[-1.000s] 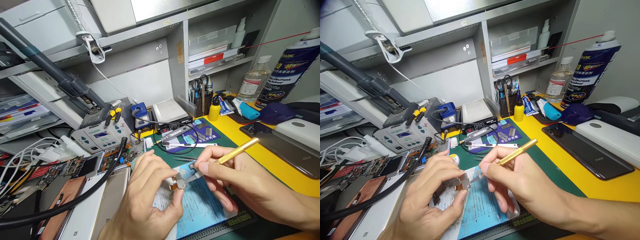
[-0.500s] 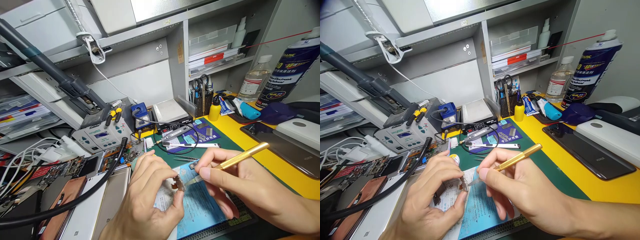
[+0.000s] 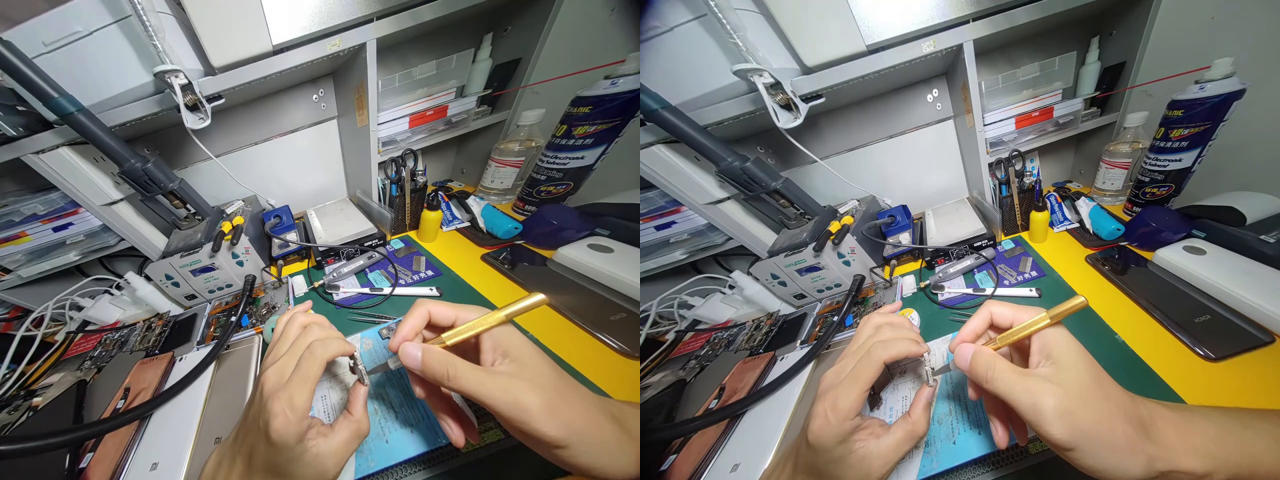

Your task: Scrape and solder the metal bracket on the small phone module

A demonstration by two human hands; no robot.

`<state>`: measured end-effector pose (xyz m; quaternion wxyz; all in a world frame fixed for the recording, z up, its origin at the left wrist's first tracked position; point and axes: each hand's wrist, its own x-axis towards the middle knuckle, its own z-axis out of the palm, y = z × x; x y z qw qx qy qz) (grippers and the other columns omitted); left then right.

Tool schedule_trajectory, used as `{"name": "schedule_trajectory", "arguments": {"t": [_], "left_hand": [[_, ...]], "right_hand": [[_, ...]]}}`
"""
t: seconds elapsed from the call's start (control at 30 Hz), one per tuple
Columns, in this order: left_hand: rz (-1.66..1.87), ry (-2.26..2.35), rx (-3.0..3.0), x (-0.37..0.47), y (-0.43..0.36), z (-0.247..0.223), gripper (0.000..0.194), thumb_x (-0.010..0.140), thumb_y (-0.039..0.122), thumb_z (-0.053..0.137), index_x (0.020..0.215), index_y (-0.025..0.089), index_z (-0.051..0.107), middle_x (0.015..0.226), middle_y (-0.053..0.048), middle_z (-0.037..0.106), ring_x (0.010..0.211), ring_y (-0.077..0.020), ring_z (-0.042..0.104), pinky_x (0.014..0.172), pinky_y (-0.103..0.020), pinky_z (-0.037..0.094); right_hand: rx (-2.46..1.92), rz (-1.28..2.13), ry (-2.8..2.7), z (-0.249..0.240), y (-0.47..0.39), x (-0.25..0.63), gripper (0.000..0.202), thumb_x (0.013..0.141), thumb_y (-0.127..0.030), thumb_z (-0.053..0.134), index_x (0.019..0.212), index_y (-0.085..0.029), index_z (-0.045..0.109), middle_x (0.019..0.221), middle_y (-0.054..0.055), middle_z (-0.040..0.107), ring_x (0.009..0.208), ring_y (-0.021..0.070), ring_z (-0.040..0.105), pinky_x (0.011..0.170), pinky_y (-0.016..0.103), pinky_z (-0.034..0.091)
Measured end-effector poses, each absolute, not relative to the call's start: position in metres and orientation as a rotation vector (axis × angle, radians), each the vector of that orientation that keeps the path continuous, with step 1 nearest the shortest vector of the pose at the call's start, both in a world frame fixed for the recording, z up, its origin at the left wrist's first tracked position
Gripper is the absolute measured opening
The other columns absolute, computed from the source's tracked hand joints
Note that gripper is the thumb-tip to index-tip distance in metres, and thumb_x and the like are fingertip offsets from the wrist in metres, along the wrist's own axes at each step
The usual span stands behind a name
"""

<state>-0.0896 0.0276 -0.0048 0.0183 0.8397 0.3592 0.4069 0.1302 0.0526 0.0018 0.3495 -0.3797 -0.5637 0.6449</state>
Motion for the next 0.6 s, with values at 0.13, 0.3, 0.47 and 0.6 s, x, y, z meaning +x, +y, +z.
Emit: {"name": "schedule_trajectory", "arguments": {"t": [0.13,0.3,0.47,0.6], "left_hand": [[1.258,1.115,2.601,-0.09,0.028,-0.005,0.023,0.08,0.003,0.065,0.099,0.015,0.063,0.085,-0.004,0.067,0.086,-0.0187,0.062,0.106,-0.054,0.049],[1.259,1.11,2.598,-0.09,0.027,-0.006,0.025,0.08,0.003,0.065,0.101,0.015,0.064,0.086,-0.004,0.068,0.088,-0.0188,0.064,0.107,-0.054,0.048],[1.249,1.127,2.61,-0.09,0.027,-0.006,0.03,0.078,0.003,0.067,0.105,0.016,0.063,0.093,-0.006,0.071,0.096,-0.0213,0.066,0.107,-0.055,0.049],[1.266,1.198,2.636,-0.088,0.027,-0.006,0.025,0.078,0.004,0.065,0.099,0.017,0.063,0.085,-0.004,0.069,0.091,-0.0209,0.065,0.104,-0.055,0.051]], "right_hand": [[-0.997,1.59,-1.471,0.004,0.053,0.127,0.05,0.079,-0.065,0.078,0.097,-0.02,0.071,0.063,-0.002,0.065,0.045,0.0132,0.059,0.039,0.023,0.047],[-0.989,1.645,-1.44,0.001,0.049,0.13,0.043,0.084,-0.061,0.077,0.094,-0.021,0.069,0.063,-0.003,0.063,0.045,0.012,0.058,0.039,0.022,0.047],[-0.883,1.732,-1.442,-0.002,0.046,0.135,0.027,0.097,-0.049,0.068,0.091,-0.023,0.064,0.065,-0.006,0.059,0.049,0.0078,0.057,0.045,0.016,0.049],[-0.869,1.673,-1.506,-0.007,0.043,0.135,0.022,0.098,-0.043,0.068,0.09,-0.024,0.064,0.069,-0.005,0.06,0.053,0.0081,0.057,0.049,0.017,0.05]]}}
